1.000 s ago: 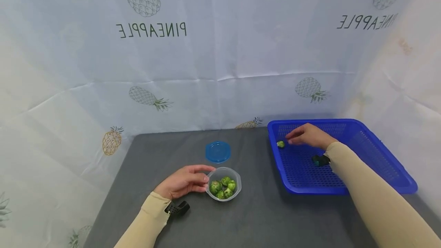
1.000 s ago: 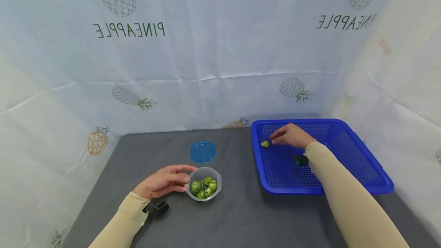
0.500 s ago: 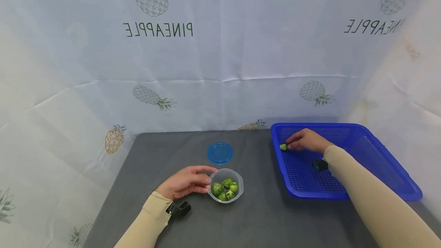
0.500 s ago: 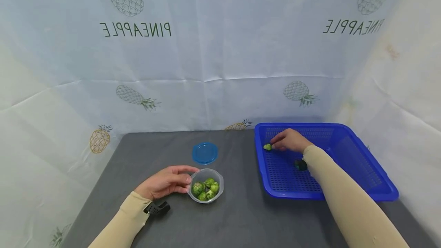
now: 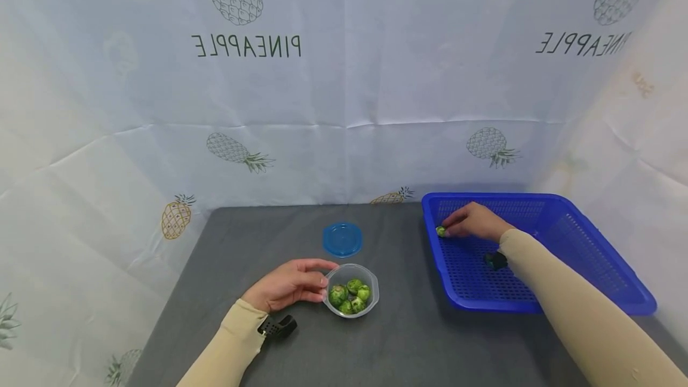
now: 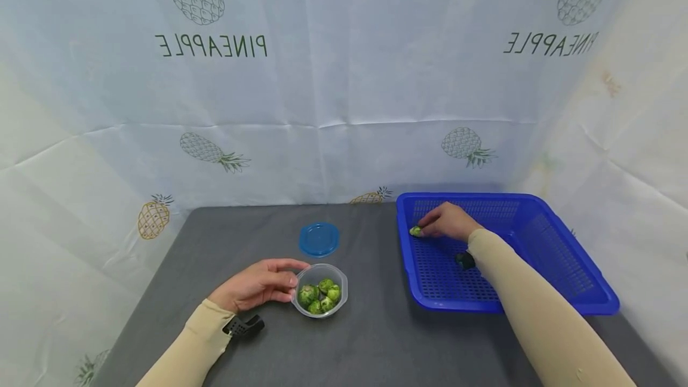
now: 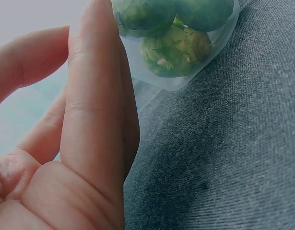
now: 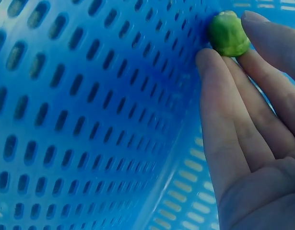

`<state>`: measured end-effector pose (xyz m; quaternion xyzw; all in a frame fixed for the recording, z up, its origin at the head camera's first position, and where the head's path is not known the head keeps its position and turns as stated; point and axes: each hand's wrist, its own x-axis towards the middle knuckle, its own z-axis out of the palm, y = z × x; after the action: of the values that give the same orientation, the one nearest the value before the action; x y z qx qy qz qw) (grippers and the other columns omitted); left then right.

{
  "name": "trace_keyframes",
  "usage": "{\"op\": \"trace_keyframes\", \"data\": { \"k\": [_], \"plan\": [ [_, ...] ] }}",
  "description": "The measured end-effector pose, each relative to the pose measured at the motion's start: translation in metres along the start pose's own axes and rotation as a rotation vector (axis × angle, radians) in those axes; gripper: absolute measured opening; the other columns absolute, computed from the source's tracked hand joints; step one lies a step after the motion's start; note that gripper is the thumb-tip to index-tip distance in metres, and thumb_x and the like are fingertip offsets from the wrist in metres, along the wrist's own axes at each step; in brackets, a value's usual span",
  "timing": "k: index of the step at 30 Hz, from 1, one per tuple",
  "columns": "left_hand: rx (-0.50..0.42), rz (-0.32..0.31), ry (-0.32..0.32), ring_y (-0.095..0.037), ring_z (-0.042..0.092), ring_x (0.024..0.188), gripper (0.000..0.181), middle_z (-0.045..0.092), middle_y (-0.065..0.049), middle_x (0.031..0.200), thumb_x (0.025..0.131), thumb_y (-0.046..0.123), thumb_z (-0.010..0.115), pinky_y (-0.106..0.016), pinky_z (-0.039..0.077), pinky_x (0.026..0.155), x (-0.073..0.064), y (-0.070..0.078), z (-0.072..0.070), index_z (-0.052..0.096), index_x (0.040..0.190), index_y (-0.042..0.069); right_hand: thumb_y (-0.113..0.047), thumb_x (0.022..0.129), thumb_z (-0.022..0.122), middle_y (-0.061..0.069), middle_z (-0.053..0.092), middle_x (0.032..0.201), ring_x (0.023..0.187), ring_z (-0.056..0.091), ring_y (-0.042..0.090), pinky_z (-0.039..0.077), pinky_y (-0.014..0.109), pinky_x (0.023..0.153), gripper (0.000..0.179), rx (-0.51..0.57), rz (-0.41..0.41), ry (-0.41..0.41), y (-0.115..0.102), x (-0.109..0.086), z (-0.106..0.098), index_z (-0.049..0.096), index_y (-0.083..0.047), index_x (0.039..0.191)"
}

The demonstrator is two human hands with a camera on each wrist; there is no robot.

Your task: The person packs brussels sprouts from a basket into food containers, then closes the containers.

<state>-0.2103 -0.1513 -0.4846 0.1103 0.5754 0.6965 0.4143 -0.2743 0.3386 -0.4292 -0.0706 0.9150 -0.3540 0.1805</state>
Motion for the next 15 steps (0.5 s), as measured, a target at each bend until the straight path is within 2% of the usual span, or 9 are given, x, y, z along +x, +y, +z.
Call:
{"op": "trace_keyframes", "data": {
  "k": [9, 15],
  "plan": [
    [0.01, 0.0, 0.016, -0.009, 0.072, 0.092, 0.056, 0.071, -0.002, 0.103, 0.107, 0.005, 0.063, -0.025, 0.066, 0.088, -0.001, -0.002, -0.002, 0.047, 0.16, 0.0, -0.022, 0.094, 0.085, 0.015, 0.081, 0.117, 0.101, 0.079, 0.025, 0.066, 0.049, 0.092, 0.031, -0.098, -0.018, 0.06, -0.011, 0.006, 0.012, 0.082, -0.003, 0.119],
    [0.023, 0.006, 0.017, -0.009, 0.071, 0.092, 0.057, 0.07, -0.002, 0.103, 0.106, 0.006, 0.065, -0.026, 0.066, 0.089, 0.001, -0.002, -0.003, 0.048, 0.16, 0.0, -0.028, 0.096, 0.083, 0.012, 0.08, 0.122, 0.108, 0.077, 0.027, 0.064, 0.051, 0.094, 0.029, -0.138, -0.058, 0.081, -0.009, -0.004, 0.004, 0.083, -0.011, 0.12]
  ]
}}
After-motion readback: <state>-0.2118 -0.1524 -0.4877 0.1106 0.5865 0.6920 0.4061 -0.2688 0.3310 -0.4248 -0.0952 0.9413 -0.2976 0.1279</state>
